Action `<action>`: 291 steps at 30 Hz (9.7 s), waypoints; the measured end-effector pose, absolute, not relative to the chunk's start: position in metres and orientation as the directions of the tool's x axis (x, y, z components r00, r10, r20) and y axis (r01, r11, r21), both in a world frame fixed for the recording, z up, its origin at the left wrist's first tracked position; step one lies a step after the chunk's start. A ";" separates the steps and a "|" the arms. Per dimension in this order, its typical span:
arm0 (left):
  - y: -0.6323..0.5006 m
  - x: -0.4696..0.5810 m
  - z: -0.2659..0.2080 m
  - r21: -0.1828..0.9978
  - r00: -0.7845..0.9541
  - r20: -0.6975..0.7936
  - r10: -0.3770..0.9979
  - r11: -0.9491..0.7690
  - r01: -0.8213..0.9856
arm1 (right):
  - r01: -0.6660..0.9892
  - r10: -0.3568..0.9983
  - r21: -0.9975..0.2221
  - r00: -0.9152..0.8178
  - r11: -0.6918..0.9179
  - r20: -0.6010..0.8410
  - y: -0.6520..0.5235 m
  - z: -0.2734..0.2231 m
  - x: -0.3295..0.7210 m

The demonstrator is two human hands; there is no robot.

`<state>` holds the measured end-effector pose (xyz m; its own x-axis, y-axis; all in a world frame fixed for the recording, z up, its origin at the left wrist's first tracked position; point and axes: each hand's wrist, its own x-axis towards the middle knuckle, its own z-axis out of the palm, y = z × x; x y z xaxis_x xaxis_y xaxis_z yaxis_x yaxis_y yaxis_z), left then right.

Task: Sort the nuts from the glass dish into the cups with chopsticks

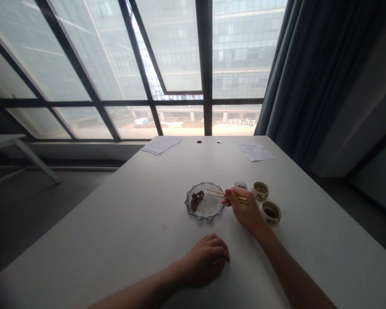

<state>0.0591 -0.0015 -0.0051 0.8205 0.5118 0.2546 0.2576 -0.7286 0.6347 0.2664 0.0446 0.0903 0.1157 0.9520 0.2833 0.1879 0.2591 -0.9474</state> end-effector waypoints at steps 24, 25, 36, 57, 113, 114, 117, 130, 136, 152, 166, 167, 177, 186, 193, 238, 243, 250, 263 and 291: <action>-0.001 0.060 -0.006 0.631 0.814 0.265 0.518 -0.731 0.260 | 0.182 0.973 -0.966 0.107 0.184 0.205 0.045 0.055 0.235; -0.001 0.060 -0.006 0.633 0.811 0.271 0.519 -0.730 0.255 | 0.177 0.973 -0.967 0.107 0.184 0.204 0.045 0.054 0.235; -0.002 0.059 -0.005 0.630 0.809 0.289 0.512 -0.738 0.242 | 0.120 0.964 -0.972 0.151 0.202 0.219 0.047 0.045 0.232; -0.002 0.057 -0.006 0.634 0.807 0.291 0.515 -0.735 0.240 | 0.418 0.882 -0.895 0.350 0.154 0.315 0.039 0.121 0.321; -0.003 0.057 0.000 0.582 0.848 0.202 0.490 -0.756 0.299 | 0.206 0.946 -0.950 0.173 0.236 0.273 0.052 0.039 0.237; -0.004 0.057 0.001 0.581 0.848 0.200 0.491 -0.756 0.301 | 0.206 0.945 -0.949 0.179 0.237 0.275 0.051 0.043 0.239; -0.003 0.057 0.001 0.580 0.848 0.197 0.491 -0.756 0.303 | 0.209 0.940 -0.947 0.190 0.244 0.284 0.050 0.064 0.250; -0.002 0.058 -0.002 0.593 0.842 0.212 0.496 -0.751 0.292 | 0.333 0.965 -0.916 0.059 0.223 0.256 0.053 0.056 0.254; -0.002 0.057 0.001 0.589 0.849 0.194 0.491 -0.750 0.300 | 0.246 0.950 -0.943 0.161 0.224 0.267 0.054 0.052 0.251; -0.003 0.057 -0.001 0.600 0.837 0.231 0.496 -0.750 0.278 | 0.246 0.972 -0.948 0.066 0.202 0.224 0.053 0.078 0.266; -0.002 0.056 -0.006 0.596 0.837 0.249 0.488 -0.758 0.265 | 0.251 0.906 -0.930 0.262 0.270 0.334 0.051 0.080 0.268; -0.002 0.056 -0.006 0.598 0.836 0.250 0.488 -0.757 0.264 | 0.251 0.894 -0.930 0.292 0.270 0.339 0.049 0.088 0.273; -0.004 0.056 -0.003 0.613 0.827 0.243 0.506 -0.741 0.273 | 0.420 0.796 -0.891 0.474 0.171 0.376 0.034 0.139 0.344; -0.004 0.057 -0.002 0.616 0.823 0.256 0.506 -0.742 0.265 | 0.377 0.829 -0.898 0.408 0.228 0.382 0.034 0.139 0.345; -0.004 0.057 -0.002 0.612 0.828 0.239 0.508 -0.741 0.278 | 0.246 0.919 -0.925 0.201 0.288 0.339 0.034 0.123 0.296; -0.002 0.057 -0.002 0.606 0.842 0.202 0.501 -0.739 0.294 | 0.202 0.965 -0.968 0.184 0.148 0.186 0.053 0.107 0.278; -0.002 0.057 0.000 0.597 0.845 0.190 0.500 -0.742 0.305 | 0.242 0.916 -0.949 0.295 0.204 0.272 0.048 0.121 0.296; -0.002 0.056 0.000 0.610 0.844 0.199 0.498 -0.737 0.291 | 0.491 0.831 -0.852 0.386 0.183 0.401 0.044 0.132 0.336; -0.003 0.057 0.000 0.607 0.840 0.202 0.503 -0.738 0.295 | 0.334 0.968 -0.928 0.124 0.167 0.219 0.036 0.125 0.302; -0.003 0.057 -0.005 0.605 0.827 0.251 0.504 -0.748 0.272 | 0.504 0.935 -0.790 -0.240 0.349 0.259 0.035 0.111 0.277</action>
